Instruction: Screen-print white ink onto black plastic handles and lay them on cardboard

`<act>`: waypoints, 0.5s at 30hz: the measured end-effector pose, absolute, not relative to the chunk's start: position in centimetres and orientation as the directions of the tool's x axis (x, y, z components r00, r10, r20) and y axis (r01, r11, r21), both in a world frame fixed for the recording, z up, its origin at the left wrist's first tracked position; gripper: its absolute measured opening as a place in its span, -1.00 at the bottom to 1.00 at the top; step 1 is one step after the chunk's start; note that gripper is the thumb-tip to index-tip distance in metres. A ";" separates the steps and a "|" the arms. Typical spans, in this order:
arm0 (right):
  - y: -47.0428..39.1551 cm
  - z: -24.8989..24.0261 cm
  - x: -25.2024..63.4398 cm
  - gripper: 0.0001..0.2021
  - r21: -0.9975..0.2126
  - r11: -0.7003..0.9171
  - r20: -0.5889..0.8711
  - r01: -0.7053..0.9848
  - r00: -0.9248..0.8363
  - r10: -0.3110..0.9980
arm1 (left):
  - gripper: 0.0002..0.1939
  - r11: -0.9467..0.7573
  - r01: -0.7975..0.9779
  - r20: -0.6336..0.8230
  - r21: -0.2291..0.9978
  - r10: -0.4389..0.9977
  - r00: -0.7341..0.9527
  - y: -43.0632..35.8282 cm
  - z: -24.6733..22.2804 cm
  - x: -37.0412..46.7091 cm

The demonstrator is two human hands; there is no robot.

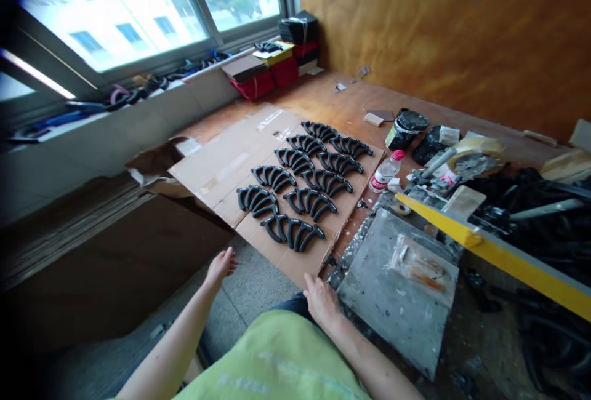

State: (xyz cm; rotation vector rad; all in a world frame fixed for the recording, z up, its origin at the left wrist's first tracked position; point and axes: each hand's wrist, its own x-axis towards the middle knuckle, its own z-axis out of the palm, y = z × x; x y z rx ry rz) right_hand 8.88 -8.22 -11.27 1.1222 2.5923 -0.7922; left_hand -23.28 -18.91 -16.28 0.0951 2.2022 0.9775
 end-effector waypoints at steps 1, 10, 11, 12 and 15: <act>-8.2 -11.5 8.9 -0.58 -0.373 0.558 -0.407 0.741 -0.672 0.619 | -0.65 0.694 -0.252 -0.584 0.675 0.293 -0.757 -19.2 -16.2 -24.6; -8.8 -13.9 7.6 -0.49 -0.481 0.316 -0.423 0.817 -0.533 0.733 | -0.78 0.469 -0.465 -0.556 0.751 0.068 -0.828 -16.1 -15.2 -43.9; -9.1 -14.4 7.5 -0.48 -0.512 0.253 -0.419 0.821 -0.496 0.761 | -0.77 0.445 -0.479 -0.558 0.757 0.058 -0.828 -15.2 -15.3 -46.3; -9.4 -14.9 7.5 -0.46 -0.543 0.185 -0.408 0.819 -0.450 0.794 | -0.75 0.424 -0.493 -0.563 0.760 0.050 -0.825 -14.3 -15.4 -48.7; -10.7 -16.9 6.9 -0.41 -0.620 -0.013 -0.332 0.785 -0.248 0.910 | -0.75 0.367 -0.521 -0.577 0.770 0.054 -0.815 -11.1 -15.4 -55.3</act>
